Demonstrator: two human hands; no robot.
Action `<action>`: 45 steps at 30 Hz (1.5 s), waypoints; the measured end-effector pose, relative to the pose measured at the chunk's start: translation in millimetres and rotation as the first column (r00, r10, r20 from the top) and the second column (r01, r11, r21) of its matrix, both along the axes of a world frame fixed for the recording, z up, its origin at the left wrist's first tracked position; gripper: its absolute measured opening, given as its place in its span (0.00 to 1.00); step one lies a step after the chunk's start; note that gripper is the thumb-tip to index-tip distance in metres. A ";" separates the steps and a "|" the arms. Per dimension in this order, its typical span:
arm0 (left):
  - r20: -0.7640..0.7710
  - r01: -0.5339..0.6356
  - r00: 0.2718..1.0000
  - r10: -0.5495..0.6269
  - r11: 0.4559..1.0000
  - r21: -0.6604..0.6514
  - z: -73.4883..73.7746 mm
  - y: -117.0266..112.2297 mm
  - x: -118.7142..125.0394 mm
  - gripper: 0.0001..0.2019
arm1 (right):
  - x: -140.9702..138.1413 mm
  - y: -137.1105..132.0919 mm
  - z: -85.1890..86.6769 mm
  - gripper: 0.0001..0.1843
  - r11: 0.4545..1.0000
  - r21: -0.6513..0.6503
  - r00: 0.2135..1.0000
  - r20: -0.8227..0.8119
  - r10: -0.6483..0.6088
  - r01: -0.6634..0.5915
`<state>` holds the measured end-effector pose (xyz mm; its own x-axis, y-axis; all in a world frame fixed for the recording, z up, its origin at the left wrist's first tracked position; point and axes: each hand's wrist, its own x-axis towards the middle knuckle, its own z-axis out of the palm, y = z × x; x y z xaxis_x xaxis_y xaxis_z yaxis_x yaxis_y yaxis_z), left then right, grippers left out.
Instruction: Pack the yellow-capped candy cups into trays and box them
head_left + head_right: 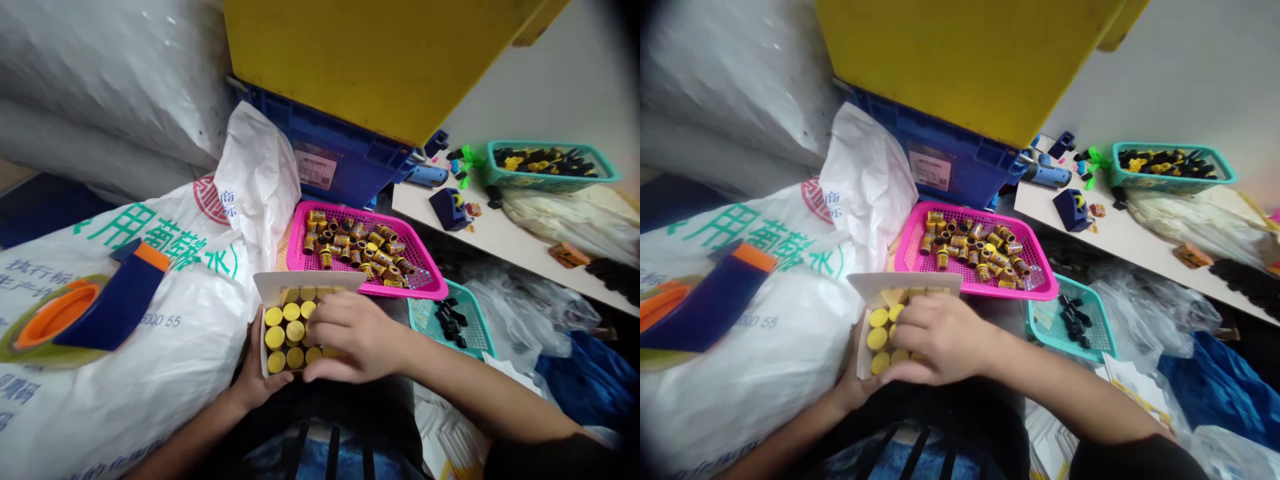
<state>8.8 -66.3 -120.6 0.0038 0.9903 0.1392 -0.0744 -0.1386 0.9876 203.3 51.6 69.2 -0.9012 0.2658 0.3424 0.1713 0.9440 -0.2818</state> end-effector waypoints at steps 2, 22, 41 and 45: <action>0.044 0.017 0.999 -0.015 0.999 -0.035 0.1 -1.3 0.3 0.54 | 15.2 25.9 15.4 0.25 0.979 -0.009 0.952 -0.231 -0.202 0.206; 0.124 0.041 0.992 -0.033 0.997 -0.060 -4.0 -0.4 1.9 0.52 | 0.8 152.8 -43.7 0.23 0.922 0.133 0.628 0.695 -0.349 0.365; 0.185 -0.098 0.976 0.115 0.990 -0.097 -2.9 1.3 4.2 0.54 | 56.9 29.3 97.4 0.16 0.860 -0.449 0.909 0.416 -0.036 0.240; 0.188 -0.112 0.974 0.128 0.989 -0.093 -1.6 2.6 2.8 0.55 | 15.8 -11.9 49.4 0.12 0.959 -0.093 0.706 0.696 -0.130 0.268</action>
